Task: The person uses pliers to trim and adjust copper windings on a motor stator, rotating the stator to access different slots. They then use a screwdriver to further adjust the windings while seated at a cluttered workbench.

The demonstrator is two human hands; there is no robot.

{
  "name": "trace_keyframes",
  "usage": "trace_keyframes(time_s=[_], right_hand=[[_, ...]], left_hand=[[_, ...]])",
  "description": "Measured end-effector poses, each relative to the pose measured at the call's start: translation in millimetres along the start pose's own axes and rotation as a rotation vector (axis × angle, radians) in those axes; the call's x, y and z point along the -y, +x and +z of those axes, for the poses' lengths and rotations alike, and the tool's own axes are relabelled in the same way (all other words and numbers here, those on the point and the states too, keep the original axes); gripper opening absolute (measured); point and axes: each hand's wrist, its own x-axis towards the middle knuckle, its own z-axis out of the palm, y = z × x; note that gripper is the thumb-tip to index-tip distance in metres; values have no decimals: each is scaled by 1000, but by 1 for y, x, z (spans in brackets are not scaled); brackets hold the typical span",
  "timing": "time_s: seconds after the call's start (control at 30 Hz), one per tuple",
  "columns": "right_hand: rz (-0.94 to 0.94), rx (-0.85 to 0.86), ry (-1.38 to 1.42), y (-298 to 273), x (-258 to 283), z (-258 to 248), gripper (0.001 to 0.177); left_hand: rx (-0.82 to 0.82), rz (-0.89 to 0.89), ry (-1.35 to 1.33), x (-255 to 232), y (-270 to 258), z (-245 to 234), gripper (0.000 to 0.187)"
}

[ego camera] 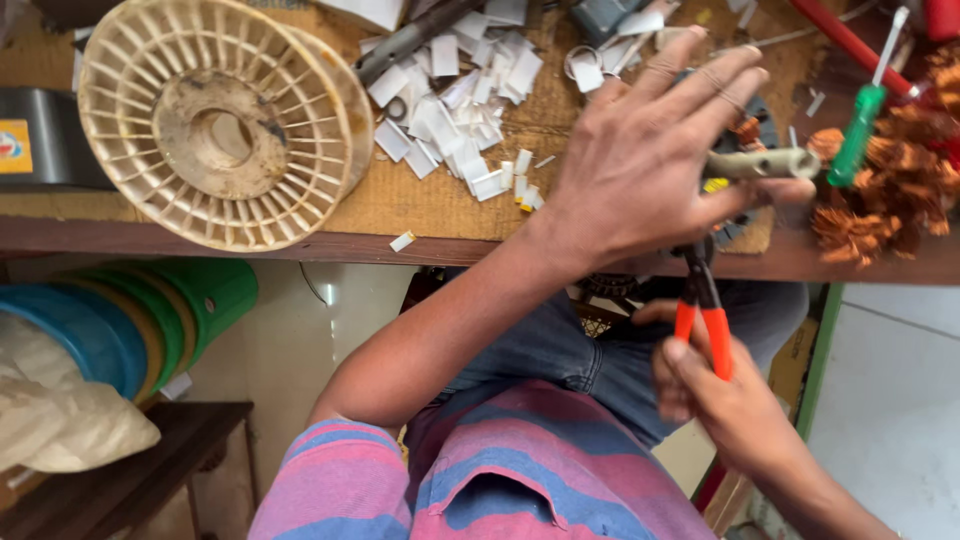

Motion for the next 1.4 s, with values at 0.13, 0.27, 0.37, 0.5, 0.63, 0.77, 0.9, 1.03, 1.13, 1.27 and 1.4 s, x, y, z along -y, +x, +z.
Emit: trace_keyframes(time_s=[0.13, 0.27, 0.37, 0.5, 0.63, 0.77, 0.9, 1.03, 1.13, 1.27, 1.4], right_hand=[[-331, -358, -924, 9, 7, -6, 29], [-161, -198, -491, 1, 7, -13, 37], [-449, -288, -140, -13, -5, -19, 45], [-715, -366, 209, -18, -26, -21, 53], [-931, -510, 254, -7, -32, -1, 57], [-956, -664, 97, -19, -13, 12, 53], [-769, -620, -236, -49, 10, -18, 48], [-544, -635, -651, -63, 4, -61, 42], [-506, -515, -263, -57, -12, -72, 42], [-361, -335, -44, -38, -13, -73, 40], [-270, -191, -123, -16, 0, -60, 40]], left_hand=[[25, 23, 19, -2, 10, -10, 87], [-200, 69, -92, -8, -9, -41, 82], [-414, 146, -228, -27, -41, -47, 63], [-1, -107, -728, -67, -99, -29, 22], [157, -378, -1198, -107, -134, -10, 26], [197, -407, -1119, -136, -128, 0, 26], [280, -522, -1089, -141, -122, 5, 32], [395, -543, -873, -118, -125, -9, 40], [381, -419, -711, -100, -119, -35, 24], [-101, -18, -369, -80, -84, -71, 20], [-185, 88, -122, -55, -36, -79, 56]])
